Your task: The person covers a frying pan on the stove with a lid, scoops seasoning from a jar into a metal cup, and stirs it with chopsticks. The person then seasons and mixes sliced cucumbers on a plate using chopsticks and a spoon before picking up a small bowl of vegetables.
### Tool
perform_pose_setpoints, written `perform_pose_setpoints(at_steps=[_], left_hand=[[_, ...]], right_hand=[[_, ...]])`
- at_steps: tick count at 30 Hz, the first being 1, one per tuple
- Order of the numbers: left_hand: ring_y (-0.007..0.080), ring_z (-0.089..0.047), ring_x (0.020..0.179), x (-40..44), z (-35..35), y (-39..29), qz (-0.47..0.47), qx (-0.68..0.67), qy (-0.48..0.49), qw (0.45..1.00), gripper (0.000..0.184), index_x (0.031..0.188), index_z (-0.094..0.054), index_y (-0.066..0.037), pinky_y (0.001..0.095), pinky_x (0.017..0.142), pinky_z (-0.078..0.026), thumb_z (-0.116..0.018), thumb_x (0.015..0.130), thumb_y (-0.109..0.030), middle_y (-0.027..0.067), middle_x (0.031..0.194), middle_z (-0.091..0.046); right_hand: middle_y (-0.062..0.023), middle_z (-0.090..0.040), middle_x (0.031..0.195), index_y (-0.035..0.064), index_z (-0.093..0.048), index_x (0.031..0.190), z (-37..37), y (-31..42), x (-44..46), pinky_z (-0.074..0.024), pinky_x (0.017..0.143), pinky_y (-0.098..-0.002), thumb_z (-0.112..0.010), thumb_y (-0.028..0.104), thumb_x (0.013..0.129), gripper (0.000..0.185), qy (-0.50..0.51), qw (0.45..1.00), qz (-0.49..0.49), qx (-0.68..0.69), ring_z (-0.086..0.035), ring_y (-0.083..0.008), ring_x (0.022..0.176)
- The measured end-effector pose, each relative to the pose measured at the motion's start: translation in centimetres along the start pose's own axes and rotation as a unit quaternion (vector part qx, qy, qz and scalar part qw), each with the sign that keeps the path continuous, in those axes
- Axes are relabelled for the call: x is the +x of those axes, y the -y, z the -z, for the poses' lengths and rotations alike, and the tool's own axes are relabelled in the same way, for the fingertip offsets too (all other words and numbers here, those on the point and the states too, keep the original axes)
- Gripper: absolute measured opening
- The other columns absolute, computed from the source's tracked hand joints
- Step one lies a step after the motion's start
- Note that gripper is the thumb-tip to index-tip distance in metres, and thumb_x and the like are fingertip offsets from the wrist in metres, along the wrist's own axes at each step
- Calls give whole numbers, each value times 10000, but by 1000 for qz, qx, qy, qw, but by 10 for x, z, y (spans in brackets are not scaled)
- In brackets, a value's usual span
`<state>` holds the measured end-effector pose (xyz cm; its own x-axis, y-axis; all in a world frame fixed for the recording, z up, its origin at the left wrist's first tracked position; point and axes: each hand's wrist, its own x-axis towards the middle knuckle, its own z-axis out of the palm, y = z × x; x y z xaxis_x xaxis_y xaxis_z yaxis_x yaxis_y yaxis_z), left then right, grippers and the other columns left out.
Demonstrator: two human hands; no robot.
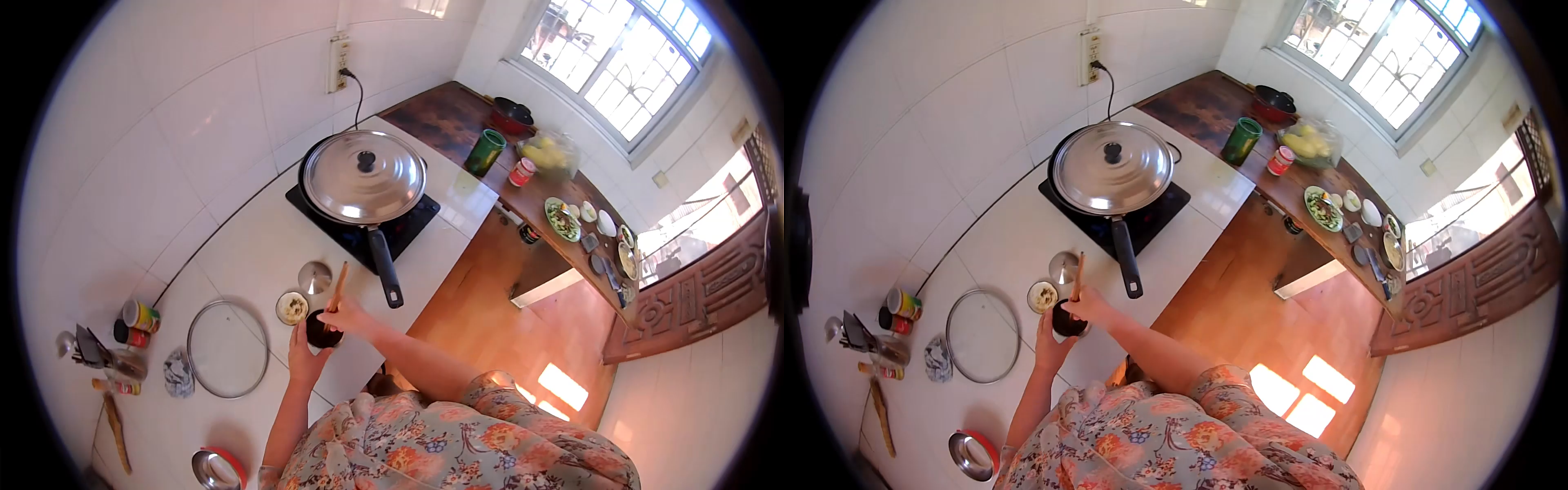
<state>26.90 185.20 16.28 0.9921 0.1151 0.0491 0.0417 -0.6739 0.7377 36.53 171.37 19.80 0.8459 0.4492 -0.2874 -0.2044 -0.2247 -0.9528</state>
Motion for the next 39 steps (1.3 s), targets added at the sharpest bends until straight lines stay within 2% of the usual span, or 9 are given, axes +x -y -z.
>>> perform_pose_setpoints(at_steps=[3, 5, 7, 11, 13, 17, 19, 23, 39], left_hand=[[350, -382, 1165, -1, -1, -2, 15, -26, 3, 1000, 837, 1284, -299, -13, 384, 953, -354, -755, 595, -148, 208, 1267, -374], [361, -371, 1168, -2, -1, -3, 25, -26, 5, 999, 838, 1288, -282, -1, 382, 966, -338, -749, 605, -138, 223, 1262, -374], [363, -367, 1171, -2, -1, -2, 20, -20, 2, 1000, 840, 1288, -278, 3, 382, 970, -330, -748, 606, -137, 227, 1262, -372], [365, -362, 1175, -1, -3, 2, 23, -31, 11, 999, 851, 1292, -268, 8, 383, 978, -319, -749, 607, -143, 234, 1263, -371], [359, -363, 1177, 0, -5, 1, 34, -23, 5, 999, 846, 1291, -276, 7, 380, 977, -320, -749, 608, -153, 232, 1258, -380], [333, -386, 1166, 12, -6, -11, 7, -19, 0, 1000, 835, 1283, -301, 0, 363, 964, -339, -752, 601, -168, 213, 1246, -403], [324, -399, 1155, 19, -6, -19, 32, -22, 29, 999, 841, 1284, -300, -6, 356, 952, -355, -754, 597, -179, 203, 1243, -408], [314, -424, 1133, 32, -14, -15, 4, -7, 27, 1000, 839, 1286, -301, -24, 351, 924, -381, -750, 601, -202, 185, 1233, -420], [320, -458, 1085, 51, -17, -27, 9, -27, 17, 999, 834, 1295, -275, -14, 356, 889, -400, -735, 620, -182, 191, 1191, -442]], right_hand=[[-42, -542, 552, -15, -578, 752, -5, -15, 11, -416, 445, -249, -644, 153, 744, 180, -55, 998, 18, 10, -519, -112, 468], [-61, -567, 604, -23, -592, 773, -3, -16, 12, -438, 497, -262, -646, 154, 741, 188, -62, 998, -12, -5, -548, -126, 535], [-74, -584, 666, -13, -595, 782, -6, -15, 11, -454, 564, -272, -650, 146, 736, 174, -120, 977, 83, -153, -567, -132, 622], [-62, -592, 706, -2, -602, 794, -5, -26, 3, -458, 615, -277, -652, 132, 731, 156, -137, 983, 0, -118, -568, -134, 675], [-43, -596, 708, 2, -608, 799, 2, -47, 13, -456, 619, -271, -656, 128, 727, 153, -138, 990, 34, -8, -561, -121, 671], [-37, -598, 717, 3, -608, 802, 12, -46, 20, -450, 624, -257, -657, 127, 727, 153, -140, 989, 39, -5, -554, -114, 679], [-40, -591, 708, 6, -607, 812, 20, -46, 22, -443, 625, -247, -651, 131, 733, 154, -163, 985, 58, 22, -549, -112, 683], [-15, -585, 742, 8, -603, 848, 33, -57, 35, -425, 624, -239, -626, 136, 759, 158, -146, 981, 57, 118, -526, -95, 676], [-24, -553, 698, -11, -601, 821, 39, -37, 42, -404, 584, -227, -665, 230, 747, 260, -234, 969, 62, 39, -496, -82, 647]])
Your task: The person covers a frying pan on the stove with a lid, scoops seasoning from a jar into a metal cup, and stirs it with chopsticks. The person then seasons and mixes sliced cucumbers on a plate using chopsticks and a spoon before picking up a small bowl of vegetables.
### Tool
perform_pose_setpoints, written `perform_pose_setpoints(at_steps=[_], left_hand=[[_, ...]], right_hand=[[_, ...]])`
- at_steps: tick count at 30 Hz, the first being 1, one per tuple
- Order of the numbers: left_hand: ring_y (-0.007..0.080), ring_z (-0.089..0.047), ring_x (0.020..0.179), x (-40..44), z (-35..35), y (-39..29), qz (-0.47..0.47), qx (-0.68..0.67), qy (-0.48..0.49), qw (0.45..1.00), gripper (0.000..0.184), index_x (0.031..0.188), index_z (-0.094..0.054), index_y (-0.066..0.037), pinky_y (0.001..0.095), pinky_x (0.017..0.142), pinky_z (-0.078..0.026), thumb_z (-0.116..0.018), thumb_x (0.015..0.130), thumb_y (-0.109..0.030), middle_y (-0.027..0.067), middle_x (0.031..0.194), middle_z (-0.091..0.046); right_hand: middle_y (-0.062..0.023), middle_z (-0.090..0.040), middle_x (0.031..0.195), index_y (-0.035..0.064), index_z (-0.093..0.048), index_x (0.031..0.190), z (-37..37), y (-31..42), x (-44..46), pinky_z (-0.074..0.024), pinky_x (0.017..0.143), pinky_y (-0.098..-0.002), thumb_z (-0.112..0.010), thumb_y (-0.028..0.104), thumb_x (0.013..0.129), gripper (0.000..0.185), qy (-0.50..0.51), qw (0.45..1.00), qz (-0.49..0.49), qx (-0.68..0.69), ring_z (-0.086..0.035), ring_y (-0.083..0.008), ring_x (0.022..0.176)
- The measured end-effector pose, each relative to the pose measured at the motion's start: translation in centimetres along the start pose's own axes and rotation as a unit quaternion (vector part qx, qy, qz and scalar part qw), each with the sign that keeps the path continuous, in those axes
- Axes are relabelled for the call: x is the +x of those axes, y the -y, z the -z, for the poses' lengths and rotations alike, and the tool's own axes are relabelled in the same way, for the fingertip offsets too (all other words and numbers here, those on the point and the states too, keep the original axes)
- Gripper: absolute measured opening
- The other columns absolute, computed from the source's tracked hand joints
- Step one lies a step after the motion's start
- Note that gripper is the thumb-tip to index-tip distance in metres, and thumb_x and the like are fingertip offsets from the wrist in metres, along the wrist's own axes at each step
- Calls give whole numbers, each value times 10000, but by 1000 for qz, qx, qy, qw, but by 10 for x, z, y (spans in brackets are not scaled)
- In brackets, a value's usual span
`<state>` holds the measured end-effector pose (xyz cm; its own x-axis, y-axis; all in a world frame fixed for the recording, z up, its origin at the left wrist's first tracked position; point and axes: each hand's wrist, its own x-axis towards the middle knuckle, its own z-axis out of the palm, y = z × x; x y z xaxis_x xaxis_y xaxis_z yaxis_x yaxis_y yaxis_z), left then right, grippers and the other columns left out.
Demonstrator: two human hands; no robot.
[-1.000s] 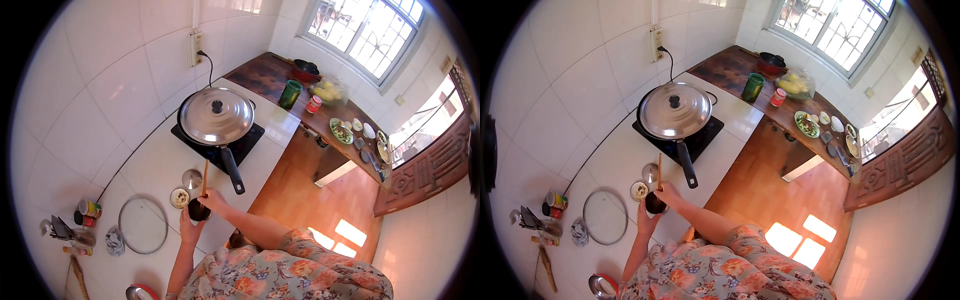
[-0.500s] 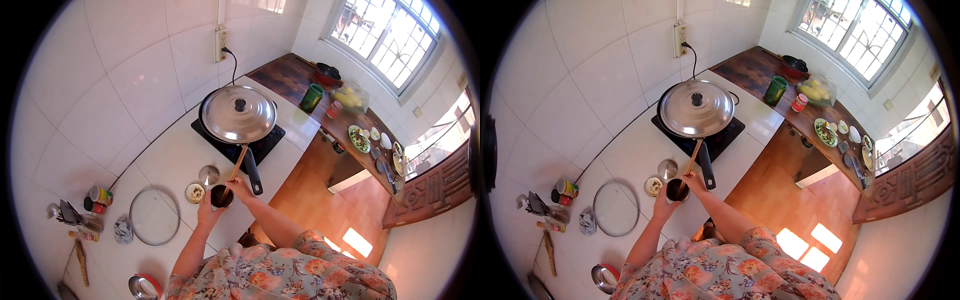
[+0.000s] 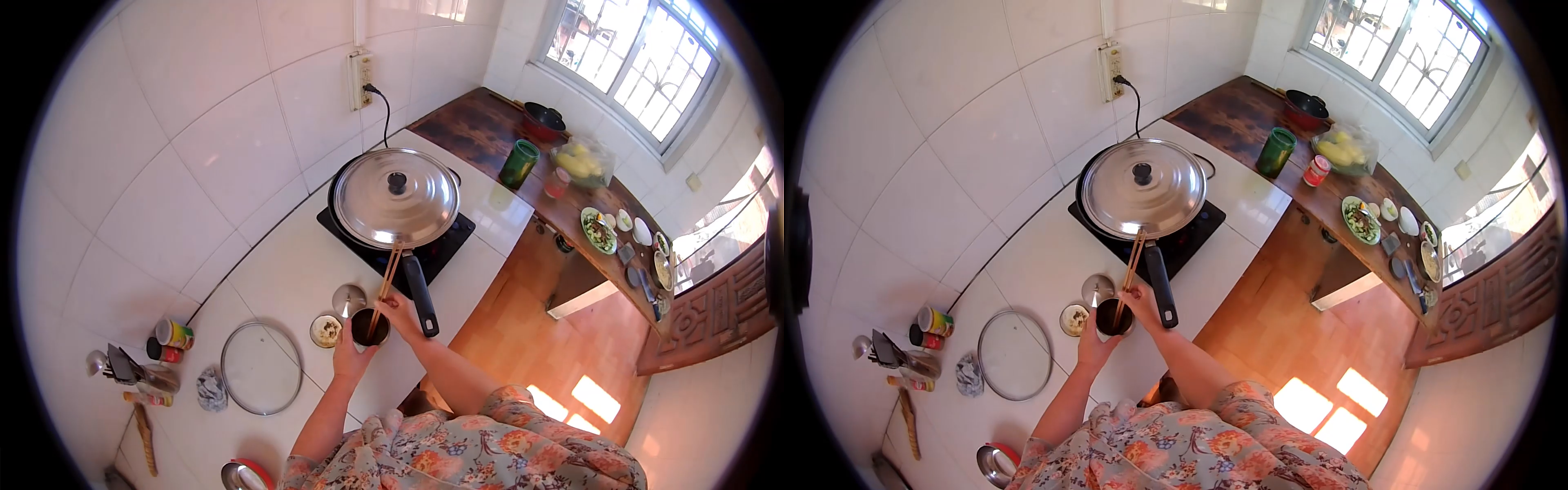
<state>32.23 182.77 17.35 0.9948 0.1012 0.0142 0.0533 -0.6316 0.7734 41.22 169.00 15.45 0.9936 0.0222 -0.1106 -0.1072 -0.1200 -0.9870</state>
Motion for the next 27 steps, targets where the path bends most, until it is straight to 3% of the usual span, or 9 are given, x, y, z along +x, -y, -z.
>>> perform_pose_setpoints(at_steps=[4, 9, 11, 13, 15, 19, 22, 23, 27], left_hand=[[328, -422, 1122, -1, -3, 7, 3, -28, 8, 1000, 876, 1309, -240, -6, 356, 922, -370, -740, 611, -178, 198, 1223, -409], [317, -336, 1203, -3, -4, 4, 18, -51, 15, 998, 907, 1333, -194, -4, 347, 989, -304, -729, 616, -158, 204, 1279, -345], [319, -319, 1216, -5, 0, 4, 40, -70, 29, 996, 913, 1342, -181, -20, 354, 989, -304, -729, 622, -142, 204, 1300, -317], [310, -309, 1226, -8, 3, 4, 71, -90, 30, 993, 925, 1352, -168, -38, 377, 959, -341, -730, 623, -127, 189, 1326, -289], [286, -302, 1238, -12, 11, -1, 113, -108, 26, 987, 944, 1364, -152, -61, 416, 900, -392, -734, 622, -116, 158, 1364, -251], [258, -330, 1227, -29, 10, 26, 140, -100, -58, 983, 923, 1369, -165, -74, 380, 838, -399, -719, 632, -107, 142, 1353, -296], [280, -331, 1228, -53, 13, 38, 201, -63, -142, 967, 848, 1374, -148, -69, 356, 814, -393, -639, 684, -57, 186, 1352, -294], [300, -314, 1236, -68, 16, 61, 209, -81, -175, 959, 844, 1377, -136, -69, 370, 845, -397, -625, 689, -35, 197, 1365, -262], [341, -313, 1218, -112, 16, 125, 286, -58, -299, 908, 754, 1365, -178, -73, 422, 941, -348, -572, 724, -17, 215, 1347, -272]], right_hand=[[-25, -515, 735, 9, -552, 852, 12, -33, -12, -401, 588, -224, -671, 237, 746, 277, -49, 992, 98, -66, -472, -80, 691], [-10, -528, 667, 20, -557, 827, 85, 5, -69, -428, 550, -242, -619, 190, 785, 186, 106, 988, -105, -47, -505, -85, 592], [-25, -555, 686, 12, -577, 874, 133, 9, -77, -452, 521, -236, -596, 150, 795, 160, 135, 987, -41, -83, -536, -86, 580], [-25, -559, 688, 8, -577, 893, 182, 29, -68, -461, 519, -240, -593, 134, 792, 162, 59, 996, -40, -47, -541, -89, 573], [-15, -548, 677, 2, -569, 908, 233, 41, -32, -456, 542, -234, -589, 122, 791, 169, -24, 997, 9, -72, -530, -84, 583], [-75, -545, 911, 3, -475, 1094, 334, 50, 94, -460, 649, -251, -646, 159, 738, 425, -116, 962, 112, -220, -530, -107, 744], [-166, -422, 1190, 48, -331, 1264, 387, 70, 194, -354, 922, -378, -677, 284, 698, 704, -160, 903, 206, -342, -389, -306, 1137], [-170, -373, 1246, 81, -283, 1300, 400, 80, 222, -297, 967, -417, -674, 353, 681, 780, -172, 881, 192, -396, -336, -342, 1176], [-189, -306, 1308, 137, -240, 1335, 441, 104, 320, -286, 961, -473, -675, 441, 659, 859, -199, 865, 156, -433, -296, -373, 1206]])
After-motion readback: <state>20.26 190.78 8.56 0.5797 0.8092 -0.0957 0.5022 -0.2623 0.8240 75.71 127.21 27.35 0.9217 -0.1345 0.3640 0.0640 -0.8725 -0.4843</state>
